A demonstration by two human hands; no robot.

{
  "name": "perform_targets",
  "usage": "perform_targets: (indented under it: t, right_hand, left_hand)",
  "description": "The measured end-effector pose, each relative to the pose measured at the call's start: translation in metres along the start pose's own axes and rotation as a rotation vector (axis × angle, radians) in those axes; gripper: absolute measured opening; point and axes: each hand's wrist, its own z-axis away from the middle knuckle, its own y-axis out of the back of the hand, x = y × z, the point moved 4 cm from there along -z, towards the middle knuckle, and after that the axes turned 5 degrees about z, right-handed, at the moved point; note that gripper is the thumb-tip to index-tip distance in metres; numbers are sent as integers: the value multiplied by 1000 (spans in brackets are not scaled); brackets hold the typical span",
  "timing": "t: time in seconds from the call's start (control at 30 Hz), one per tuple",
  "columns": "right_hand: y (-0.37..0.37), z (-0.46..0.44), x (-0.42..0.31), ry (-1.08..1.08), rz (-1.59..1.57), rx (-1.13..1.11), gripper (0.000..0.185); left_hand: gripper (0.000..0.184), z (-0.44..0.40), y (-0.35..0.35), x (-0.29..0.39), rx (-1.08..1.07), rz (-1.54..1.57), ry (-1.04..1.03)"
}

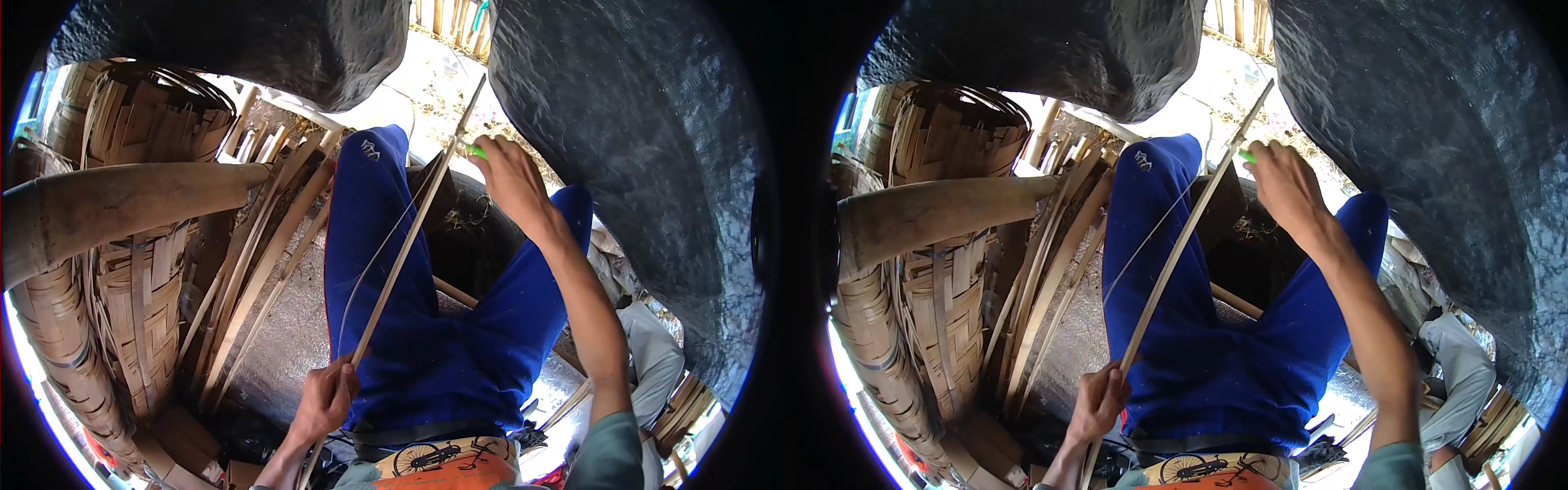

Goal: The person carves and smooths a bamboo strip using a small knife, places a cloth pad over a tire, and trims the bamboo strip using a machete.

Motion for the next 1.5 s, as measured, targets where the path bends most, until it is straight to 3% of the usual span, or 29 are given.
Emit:
perform_targets:
  t: [0.03, 0.17, 0.27, 0.4, 0.47, 0.57, 0.77, 0.87, 0.97, 1.07, 1.17, 1.2, 1.43, 1.5]
  right_hand:
    - [2, 3, -7, 95, -44, -7, 21]
    - [7, 26, -27, 19, -95, -256, 35]
    - [2, 34, -27, 80, 16, -273, 34]
    - [-4, 14, -1, -14, 215, -290, 33]
    - [-4, -1, 38, -214, 269, -285, 32]
    - [8, -1, 43, -170, 234, -118, 30]
    - [7, 46, -24, -52, -231, -234, 26]
    - [5, 58, -41, 192, -194, -252, 26]
    - [10, 46, -30, 225, -26, -132, 27]
    - [3, 19, 10, -41, 154, -216, 32]
    - [2, -1, 45, -35, 314, -101, 38]
    - [-5, -3, 59, -98, 338, -161, 39]
    - [-19, 18, 44, -149, 124, -231, 34]
    - [-27, 23, 39, -132, 124, -212, 33]
  left_hand:
    - [39, 0, -1, 1, 14, -12, -32]
    - [39, -6, -1, -8, 71, 33, -41]
    - [37, -5, -1, -9, 92, -15, 10]
    - [32, 13, 2, -25, 97, -203, -112]
    - [28, 24, 2, -30, 102, -279, -211]
    - [27, 32, -2, -19, 88, -219, -188]
    - [32, 16, -6, -24, 85, -29, -25]
    - [33, 5, -4, -11, 87, -92, -59]
    - [33, 6, -4, -4, 61, -129, -92]
    - [30, 15, -1, -13, 51, -179, -139]
    - [27, 28, 8, -23, 45, -230, -170]
    - [26, 33, 9, -25, 44, -262, -200]
    - [15, 43, 15, -48, 64, -198, -174]
    - [14, 36, 12, -40, 7, -381, -85]
